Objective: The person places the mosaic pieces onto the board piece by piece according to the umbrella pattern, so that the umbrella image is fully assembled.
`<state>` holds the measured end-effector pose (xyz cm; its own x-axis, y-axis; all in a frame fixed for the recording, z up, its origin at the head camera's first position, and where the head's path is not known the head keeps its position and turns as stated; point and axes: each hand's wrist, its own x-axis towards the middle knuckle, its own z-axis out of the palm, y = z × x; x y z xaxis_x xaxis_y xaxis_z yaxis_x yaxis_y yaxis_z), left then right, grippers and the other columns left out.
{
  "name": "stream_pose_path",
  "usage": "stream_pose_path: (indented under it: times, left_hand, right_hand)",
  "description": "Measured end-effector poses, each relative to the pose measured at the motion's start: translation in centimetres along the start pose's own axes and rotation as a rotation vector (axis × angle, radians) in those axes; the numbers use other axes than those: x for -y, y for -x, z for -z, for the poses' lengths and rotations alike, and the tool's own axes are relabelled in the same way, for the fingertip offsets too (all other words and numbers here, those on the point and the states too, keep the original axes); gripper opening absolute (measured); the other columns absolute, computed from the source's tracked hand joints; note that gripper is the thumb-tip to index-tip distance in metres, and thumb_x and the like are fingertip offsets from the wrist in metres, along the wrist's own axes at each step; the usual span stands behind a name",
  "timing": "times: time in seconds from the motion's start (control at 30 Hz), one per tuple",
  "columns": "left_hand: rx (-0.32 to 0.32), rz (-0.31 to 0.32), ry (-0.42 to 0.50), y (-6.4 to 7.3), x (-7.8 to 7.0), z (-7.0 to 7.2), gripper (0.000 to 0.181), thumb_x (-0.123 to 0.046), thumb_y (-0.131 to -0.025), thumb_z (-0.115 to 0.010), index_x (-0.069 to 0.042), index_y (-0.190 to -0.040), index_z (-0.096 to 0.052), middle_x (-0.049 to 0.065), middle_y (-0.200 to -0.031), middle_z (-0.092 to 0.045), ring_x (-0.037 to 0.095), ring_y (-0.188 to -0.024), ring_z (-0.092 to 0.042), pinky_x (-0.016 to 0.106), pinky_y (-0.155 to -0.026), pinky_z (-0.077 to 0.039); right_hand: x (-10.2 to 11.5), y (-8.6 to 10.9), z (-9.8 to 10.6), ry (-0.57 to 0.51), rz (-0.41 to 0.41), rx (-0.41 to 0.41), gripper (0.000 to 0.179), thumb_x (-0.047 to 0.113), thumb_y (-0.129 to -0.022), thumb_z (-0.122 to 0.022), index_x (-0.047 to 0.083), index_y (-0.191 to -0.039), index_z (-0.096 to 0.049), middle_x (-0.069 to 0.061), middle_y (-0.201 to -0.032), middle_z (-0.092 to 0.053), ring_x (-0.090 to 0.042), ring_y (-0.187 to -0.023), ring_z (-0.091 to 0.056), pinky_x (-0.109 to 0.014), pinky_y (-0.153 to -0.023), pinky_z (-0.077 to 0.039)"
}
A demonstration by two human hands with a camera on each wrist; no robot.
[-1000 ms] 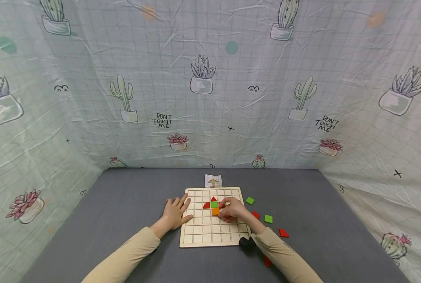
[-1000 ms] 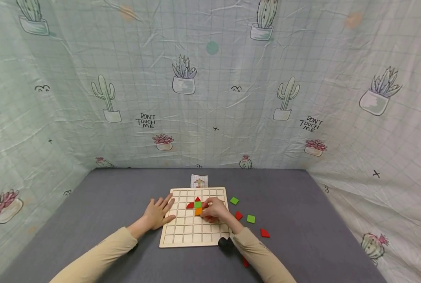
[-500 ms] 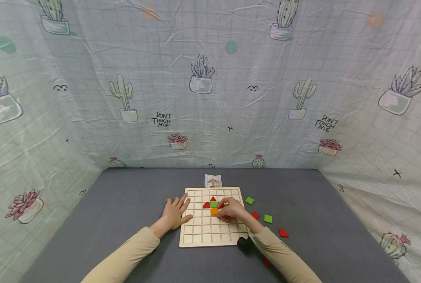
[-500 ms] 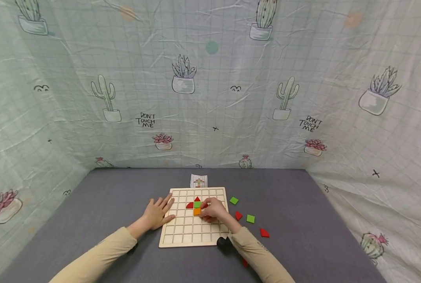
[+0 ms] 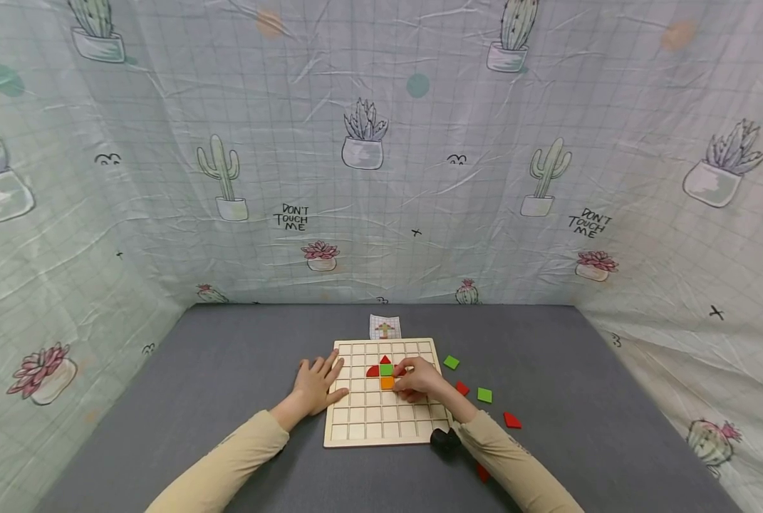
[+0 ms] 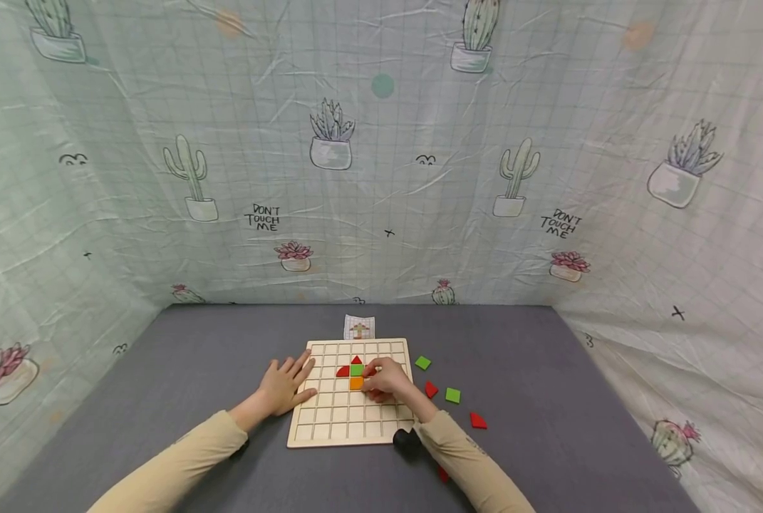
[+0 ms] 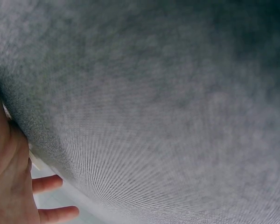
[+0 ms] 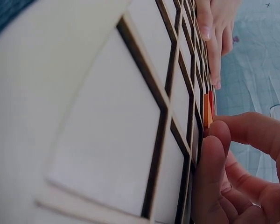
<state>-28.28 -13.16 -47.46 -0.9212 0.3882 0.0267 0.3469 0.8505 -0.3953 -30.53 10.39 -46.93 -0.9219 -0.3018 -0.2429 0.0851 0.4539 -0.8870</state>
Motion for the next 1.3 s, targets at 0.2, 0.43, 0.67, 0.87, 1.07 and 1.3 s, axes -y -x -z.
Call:
stream_pose_path:
  times: [0.2,0.43,0.67,0.87,1.07,1.3]
  left_hand:
    - [0.008,0.004,0.009,-0.1,0.0,-0.2,0.065,-0.060,-0.088,-0.029,-0.019,-0.139,-0.033,0.001,-0.145,-0.030,0.022,-0.115,-0.042,0.046,-0.080,-0.035]
    - [-0.027,-0.007,-0.016,-0.2,0.2,-0.7,0.066,-0.061,-0.089,-0.026,-0.018,-0.139,-0.033,0.001,-0.145,-0.030,0.021,-0.112,-0.043,0.045,-0.079,-0.036]
    - [-0.005,0.000,0.004,-0.3,0.0,-0.6,0.066,-0.060,-0.088,-0.029,-0.019,-0.138,-0.034,0.001,-0.145,-0.030,0.023,-0.114,-0.042,0.046,-0.079,-0.036]
    - [0.000,0.003,0.002,-0.3,0.0,-0.4,0.066,-0.061,-0.088,-0.028,-0.019,-0.139,-0.033,0.001,-0.146,-0.029,0.023,-0.115,-0.041,0.047,-0.079,-0.036]
    - [-0.007,0.005,0.001,-0.2,0.0,-0.1,0.066,-0.061,-0.088,-0.029,-0.018,-0.138,-0.034,0.001,-0.145,-0.030,0.023,-0.114,-0.042,0.046,-0.079,-0.036]
    - [0.001,0.004,-0.003,-0.2,0.0,-0.4,0.065,-0.061,-0.088,-0.028,-0.019,-0.138,-0.034,0.000,-0.145,-0.030,0.022,-0.114,-0.042,0.046,-0.079,-0.036]
  right_hand:
    - [0.1,-0.1,-0.1,0.028,-0.006,-0.024,0.022,0.006,-0.074,-0.069,0.000,-0.093,-0.059,-0.005,-0.059,-0.058,-0.011,-0.044,-0.053,-0.025,-0.043,-0.046]
    - [0.4,0.2,0.1,0.024,0.019,0.002,0.021,0.005,-0.076,-0.066,-0.002,-0.094,-0.058,-0.007,-0.063,-0.058,-0.011,-0.046,-0.052,-0.024,-0.043,-0.045]
    - [0.5,0.4,1.1,0.024,0.059,0.057,0.027,0.008,-0.078,-0.064,-0.003,-0.102,-0.059,-0.010,-0.073,-0.062,-0.014,-0.054,-0.052,-0.028,-0.048,-0.047]
    - [0.3,0.8,2.5,0.025,0.108,0.080,0.029,0.011,-0.080,-0.063,-0.002,-0.105,-0.058,-0.015,-0.077,-0.063,-0.015,-0.059,-0.058,-0.031,-0.052,-0.048]
    - [-0.3,1.7,4.3,0.031,0.172,0.069,0.030,0.010,-0.083,-0.060,-0.005,-0.109,-0.055,-0.021,-0.083,-0.062,-0.020,-0.063,-0.059,-0.031,-0.055,-0.047]
    - [-1.7,2.6,6.3,0.104,0.198,-0.024,0.031,0.011,-0.083,-0.061,-0.005,-0.109,-0.055,-0.020,-0.084,-0.062,-0.026,-0.068,-0.060,-0.034,-0.056,-0.048]
